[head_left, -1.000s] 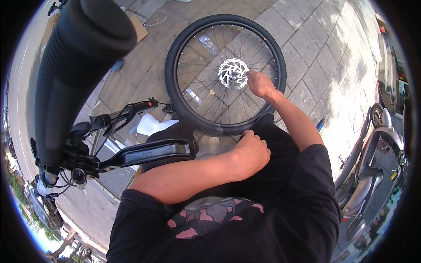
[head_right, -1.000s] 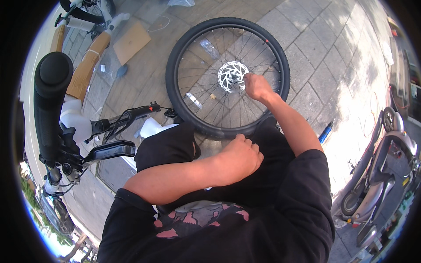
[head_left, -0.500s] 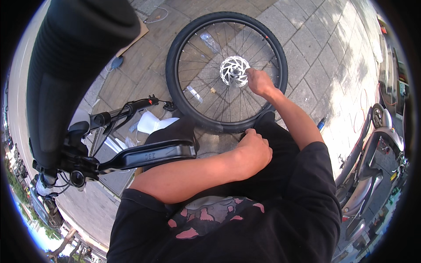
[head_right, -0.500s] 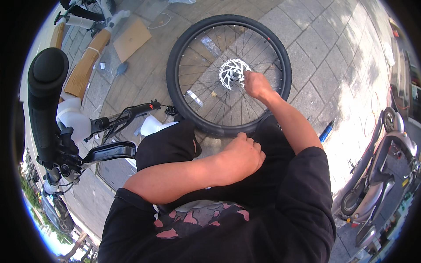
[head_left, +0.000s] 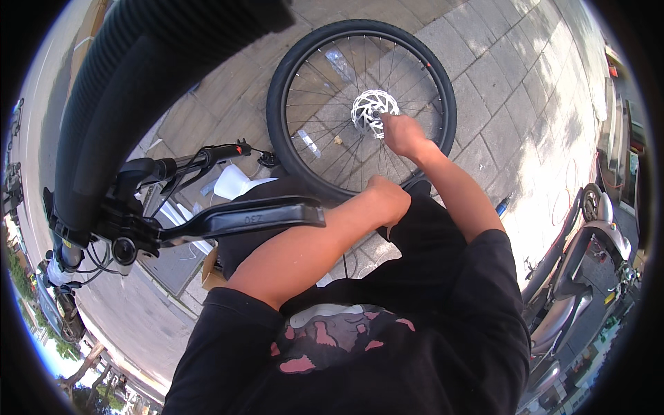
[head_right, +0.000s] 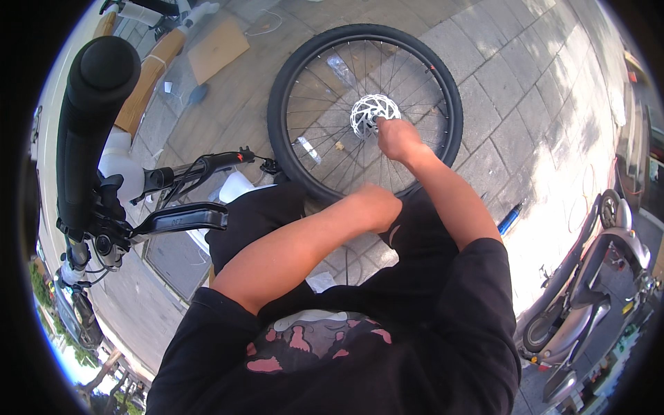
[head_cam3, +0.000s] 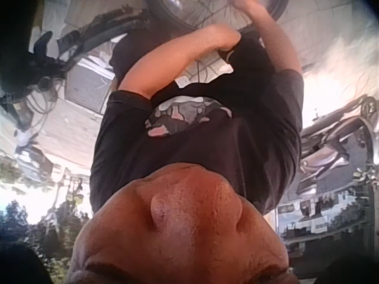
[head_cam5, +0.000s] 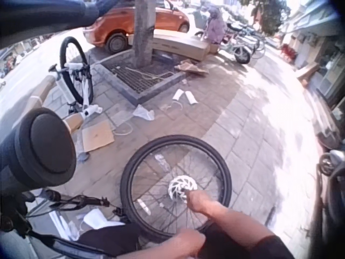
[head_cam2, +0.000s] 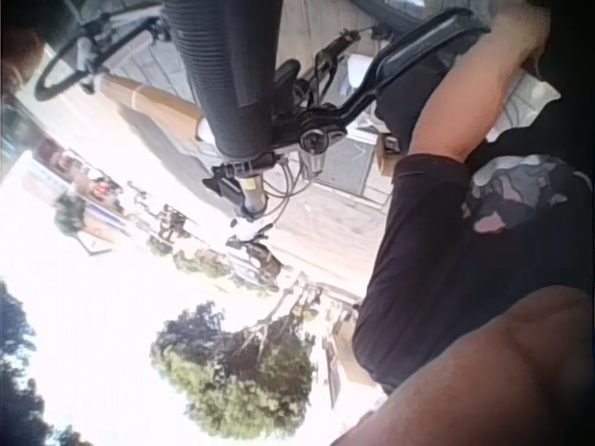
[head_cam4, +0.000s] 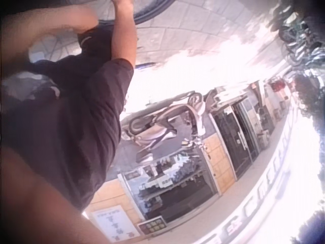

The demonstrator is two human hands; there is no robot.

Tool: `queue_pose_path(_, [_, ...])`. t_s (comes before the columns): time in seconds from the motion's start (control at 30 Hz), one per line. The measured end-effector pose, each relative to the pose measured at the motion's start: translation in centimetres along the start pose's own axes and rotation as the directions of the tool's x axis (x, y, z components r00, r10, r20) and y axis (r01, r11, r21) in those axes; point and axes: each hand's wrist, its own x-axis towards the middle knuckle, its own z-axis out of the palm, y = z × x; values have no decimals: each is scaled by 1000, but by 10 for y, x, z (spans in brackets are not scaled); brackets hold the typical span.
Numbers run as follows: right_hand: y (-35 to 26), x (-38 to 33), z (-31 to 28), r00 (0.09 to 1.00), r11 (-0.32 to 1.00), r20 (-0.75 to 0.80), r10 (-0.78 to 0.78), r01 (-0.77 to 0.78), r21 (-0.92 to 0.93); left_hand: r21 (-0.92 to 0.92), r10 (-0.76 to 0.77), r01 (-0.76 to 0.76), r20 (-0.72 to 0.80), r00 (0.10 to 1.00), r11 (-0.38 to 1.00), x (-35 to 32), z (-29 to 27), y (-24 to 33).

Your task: The person assembles a bicycle wheel by hand, attaching a disc brake rotor to the hub and tightening the bolts. The person then picks up the wheel and briefly handles the bicycle frame.

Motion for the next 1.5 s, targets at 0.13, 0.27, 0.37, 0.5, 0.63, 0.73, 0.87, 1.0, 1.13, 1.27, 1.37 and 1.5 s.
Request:
queue_pose_path(0.13, [-16,1,-11,985,949,118,-123,151,-278,-689,-416,228,-118,901,688,63,44,-79])
queue_pose_path(0.27, [-31,4,-18,978,902,200,-61,140,-409,-853,-439,-210,24,898,-477,101,48,-119])
queue_pose_path(0.37, [-24,-1,-26,971,935,234,-54,131,-331,-590,-319,-297,-70,945,-750,114,39,-103])
queue_pose_path(0.5, [-10,11,-12,898,894,280,339,-400,202,-362,-252,-287,-140,957,-887,140,33,-113])
queue_pose_path(0.63, [-23,12,-33,745,527,476,466,-666,527,-357,-55,-202,-381,923,-912,187,71,-166])
queue_pose_path(0.73, [-10,-11,-32,945,946,118,304,-315,83,-333,-324,-304,3,946,-892,164,35,-135])
queue_pose_path(0.87, [2,-24,-38,988,934,53,-142,152,-323,-343,-344,-296,87,935,-891,160,31,-126])
queue_pose_path(1.0, [10,-24,-29,969,949,170,-178,215,-230,-345,-300,-279,10,954,-896,164,37,-127])
queue_pose_path(1.13, [-36,-2,-11,685,94,603,408,-688,719,-340,91,-120,-543,835,-933,202,100,-188])
queue_pose_path(1.27, [-18,-19,1,874,689,316,368,-485,539,-331,-321,-342,-118,940,-880,184,60,-140])
queue_pose_path(1.37, [-26,-26,-22,989,994,98,111,-110,-23,-263,-256,-295,-172,951,-919,183,61,-145])
queue_pose_path(1.5, [-22,-30,-26,964,861,14,-267,245,-446,-127,-127,-171,-298,946,-977,191,68,-154])
